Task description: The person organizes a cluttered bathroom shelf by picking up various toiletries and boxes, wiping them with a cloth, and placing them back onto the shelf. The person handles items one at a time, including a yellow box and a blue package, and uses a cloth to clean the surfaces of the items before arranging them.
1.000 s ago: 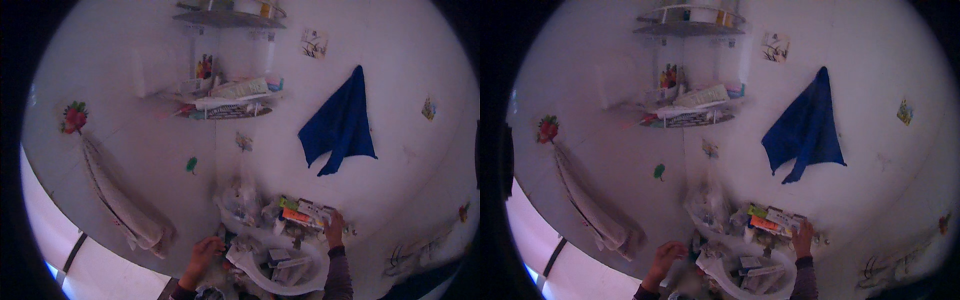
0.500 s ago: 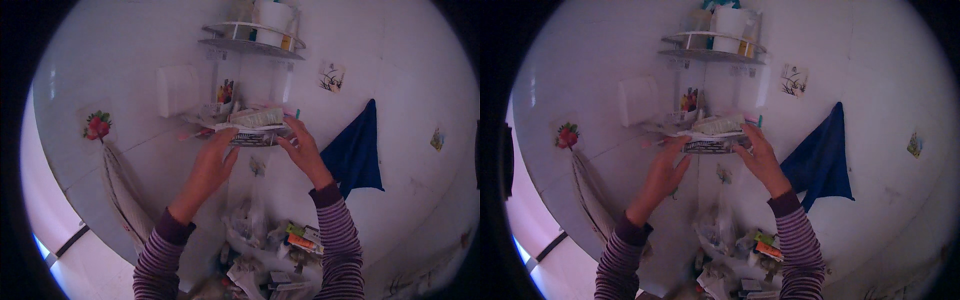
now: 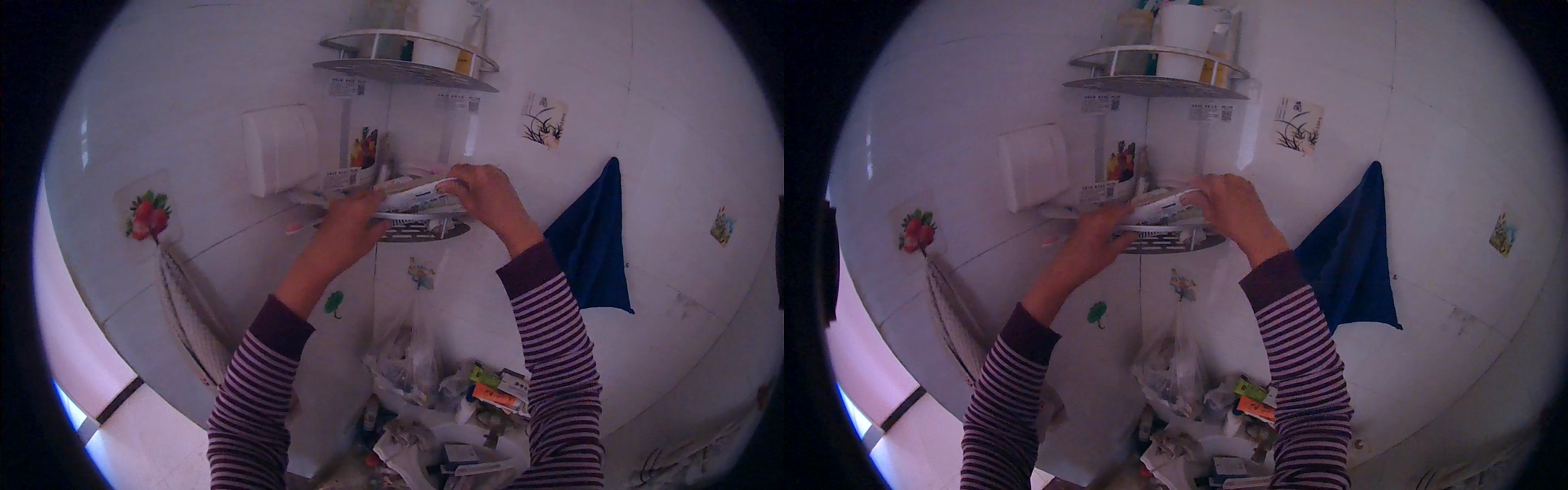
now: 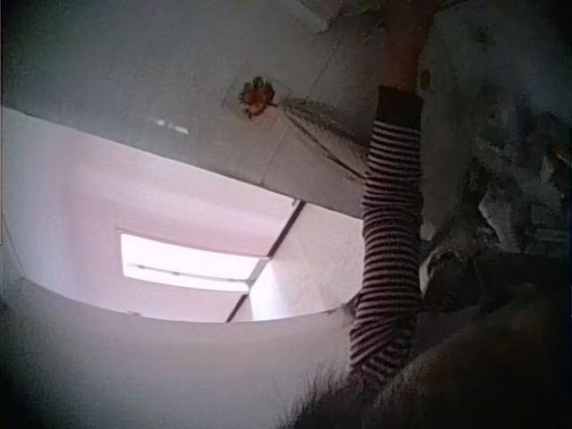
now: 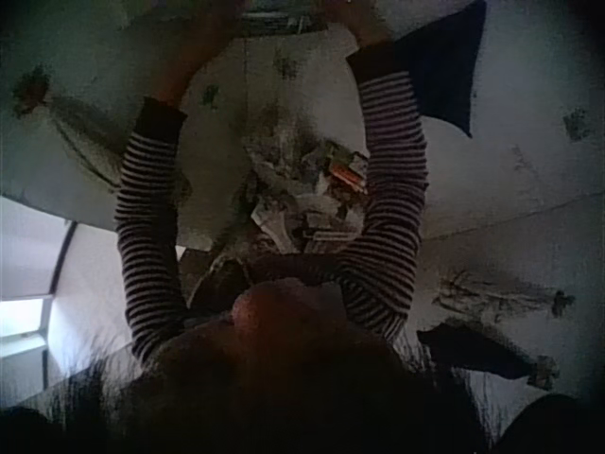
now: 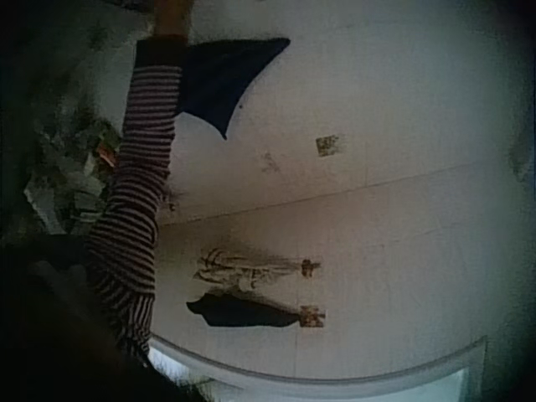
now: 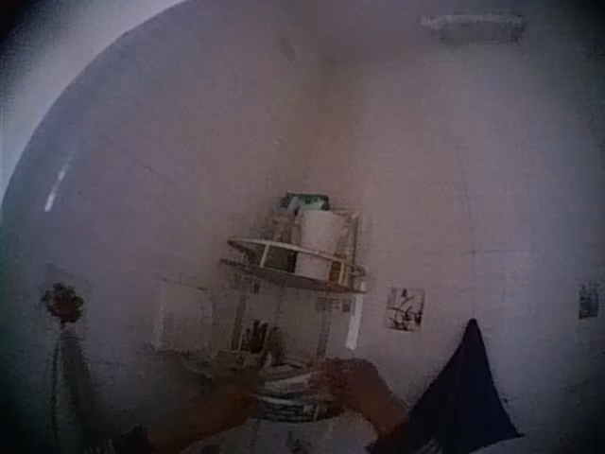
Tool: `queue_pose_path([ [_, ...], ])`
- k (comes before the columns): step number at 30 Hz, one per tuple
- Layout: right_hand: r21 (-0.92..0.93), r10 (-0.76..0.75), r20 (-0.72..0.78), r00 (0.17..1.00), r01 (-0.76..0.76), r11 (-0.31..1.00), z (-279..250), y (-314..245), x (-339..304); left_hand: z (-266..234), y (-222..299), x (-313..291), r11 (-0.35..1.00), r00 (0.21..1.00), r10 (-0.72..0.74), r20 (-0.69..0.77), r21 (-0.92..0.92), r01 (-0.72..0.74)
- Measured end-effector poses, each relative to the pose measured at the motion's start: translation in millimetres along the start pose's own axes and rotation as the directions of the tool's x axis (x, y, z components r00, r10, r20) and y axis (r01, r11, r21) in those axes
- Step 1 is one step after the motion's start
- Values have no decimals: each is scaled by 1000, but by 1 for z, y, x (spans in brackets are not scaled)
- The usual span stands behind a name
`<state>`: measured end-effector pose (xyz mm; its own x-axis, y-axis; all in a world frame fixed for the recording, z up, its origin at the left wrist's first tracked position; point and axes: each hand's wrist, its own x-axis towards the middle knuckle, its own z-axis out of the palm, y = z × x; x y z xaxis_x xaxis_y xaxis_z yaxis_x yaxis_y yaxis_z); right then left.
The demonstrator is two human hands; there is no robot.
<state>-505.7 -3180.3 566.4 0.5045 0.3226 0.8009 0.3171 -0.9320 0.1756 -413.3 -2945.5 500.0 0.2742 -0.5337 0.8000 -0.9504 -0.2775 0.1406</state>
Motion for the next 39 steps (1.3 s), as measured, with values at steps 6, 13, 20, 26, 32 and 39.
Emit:
queue_pose_path([
  [6, -50, 72, -44, 996, -74, 996, -43, -4, -3, 0, -4, 6, 979, 993, -115, -29, -172, 108],
  [13, -36, 380, -316, 869, -411, 911, -125, -37, -98, 27, -26, 26, 983, 982, 175, -75, 74, -170],
  [20, -214, 581, 56, 812, -558, 801, -126, -115, -236, 17, -47, 57, 870, 881, 67, 468, 405, -281],
  [26, -375, 616, 500, 609, -488, 788, -47, -156, -404, 21, -67, 72, 883, 894, 136, 426, -461, 85],
  [32, -438, 667, 511, 542, -503, 745, 39, -207, -513, 4, 16, 59, 968, 935, -179, 305, 225, 112],
  [39, -214, 642, 385, 663, -612, 761, 47, -151, -402, 21, -14, 53, 995, 968, -102, 229, 29, 97],
])
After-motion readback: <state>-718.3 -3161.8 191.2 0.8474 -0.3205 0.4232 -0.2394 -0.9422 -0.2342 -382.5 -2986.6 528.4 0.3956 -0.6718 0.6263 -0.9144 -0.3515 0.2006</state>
